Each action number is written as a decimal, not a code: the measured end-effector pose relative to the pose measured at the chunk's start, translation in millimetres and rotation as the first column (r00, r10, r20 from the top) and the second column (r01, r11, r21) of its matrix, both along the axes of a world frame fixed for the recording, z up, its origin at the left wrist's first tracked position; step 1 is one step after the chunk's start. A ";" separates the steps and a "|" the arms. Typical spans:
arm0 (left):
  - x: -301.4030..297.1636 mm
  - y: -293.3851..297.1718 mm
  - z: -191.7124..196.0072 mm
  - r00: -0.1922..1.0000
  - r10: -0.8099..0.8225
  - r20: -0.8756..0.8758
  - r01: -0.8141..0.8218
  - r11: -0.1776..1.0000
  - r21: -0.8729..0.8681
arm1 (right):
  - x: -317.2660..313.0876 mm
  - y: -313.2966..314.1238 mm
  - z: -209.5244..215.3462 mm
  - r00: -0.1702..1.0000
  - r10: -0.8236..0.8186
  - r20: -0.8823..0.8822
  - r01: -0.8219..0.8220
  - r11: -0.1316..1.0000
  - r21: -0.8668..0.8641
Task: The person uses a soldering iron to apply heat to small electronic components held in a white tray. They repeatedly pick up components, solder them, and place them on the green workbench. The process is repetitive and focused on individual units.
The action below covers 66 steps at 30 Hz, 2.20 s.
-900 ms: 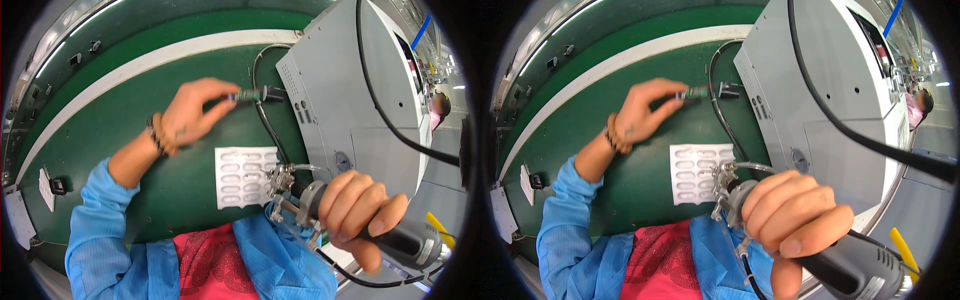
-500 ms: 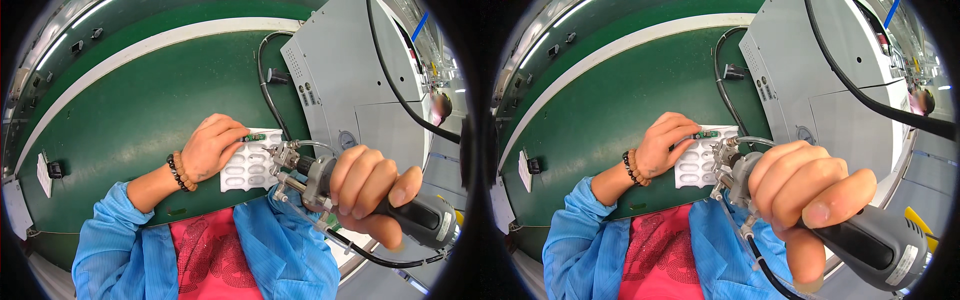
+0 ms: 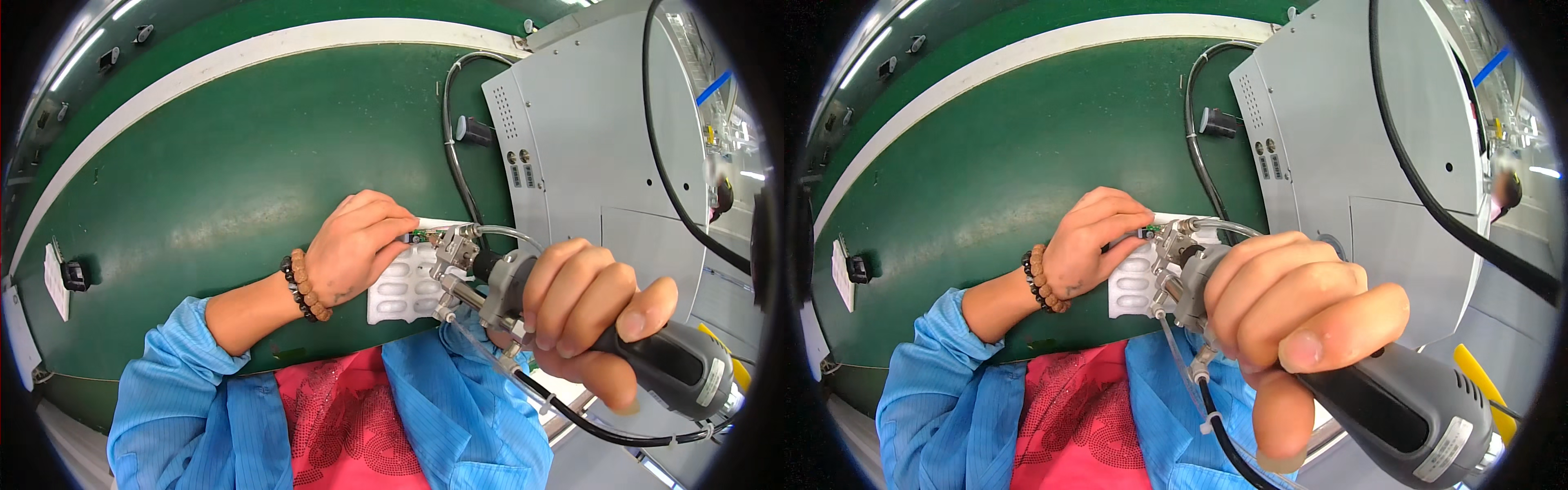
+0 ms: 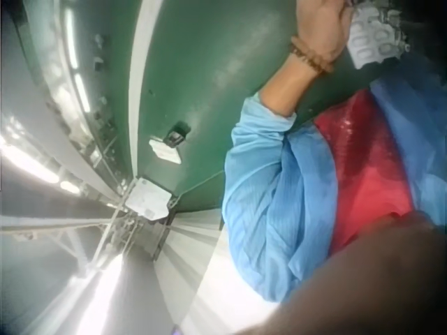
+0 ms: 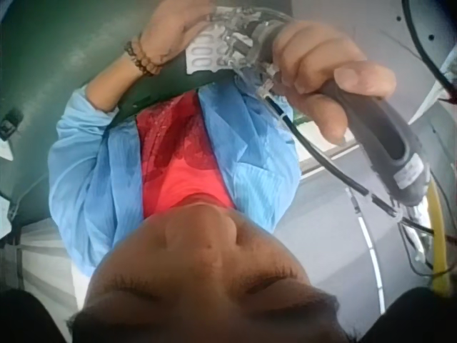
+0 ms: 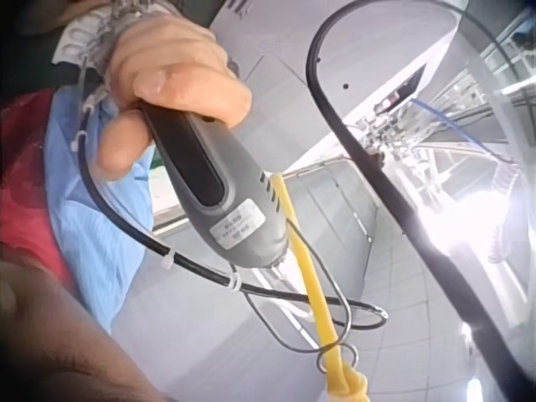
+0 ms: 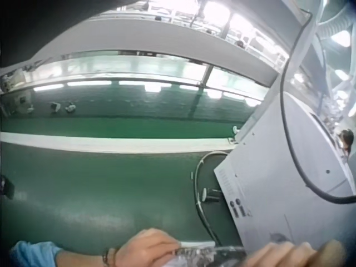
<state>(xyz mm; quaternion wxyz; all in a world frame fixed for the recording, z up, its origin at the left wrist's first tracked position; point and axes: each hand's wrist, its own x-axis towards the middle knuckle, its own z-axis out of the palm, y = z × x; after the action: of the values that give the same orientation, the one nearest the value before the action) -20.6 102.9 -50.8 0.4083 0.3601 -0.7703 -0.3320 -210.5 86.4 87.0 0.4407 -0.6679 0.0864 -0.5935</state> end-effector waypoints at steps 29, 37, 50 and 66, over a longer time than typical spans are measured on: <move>3.8 -6.9 5.8 1.000 0.002 -0.003 -0.002 1.000 -0.004 | -13.2 27.5 29.2 0.970 -0.169 0.173 0.186 0.979 -0.088; 17.3 -22.2 32.9 0.991 0.130 0.001 -0.127 0.969 -0.212 | -15.3 27.9 28.1 0.971 -0.171 0.169 0.185 0.980 -0.069; 69.2 -228.7 56.4 0.720 0.670 0.179 -0.442 0.642 -0.626 | -10.7 17.7 17.3 0.973 -0.153 0.174 0.161 0.986 -0.036; -139.1 -390.8 8.3 0.720 0.114 0.685 0.154 0.936 -0.318 | -28.2 -10.4 31.8 0.997 -0.072 0.027 0.070 0.995 0.066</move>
<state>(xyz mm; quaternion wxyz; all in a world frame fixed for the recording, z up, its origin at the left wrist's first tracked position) -159.7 -287.9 -42.5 0.1441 0.3704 -0.9170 -0.0336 -238.6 75.9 118.8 0.4421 -0.6408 0.1228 -0.6155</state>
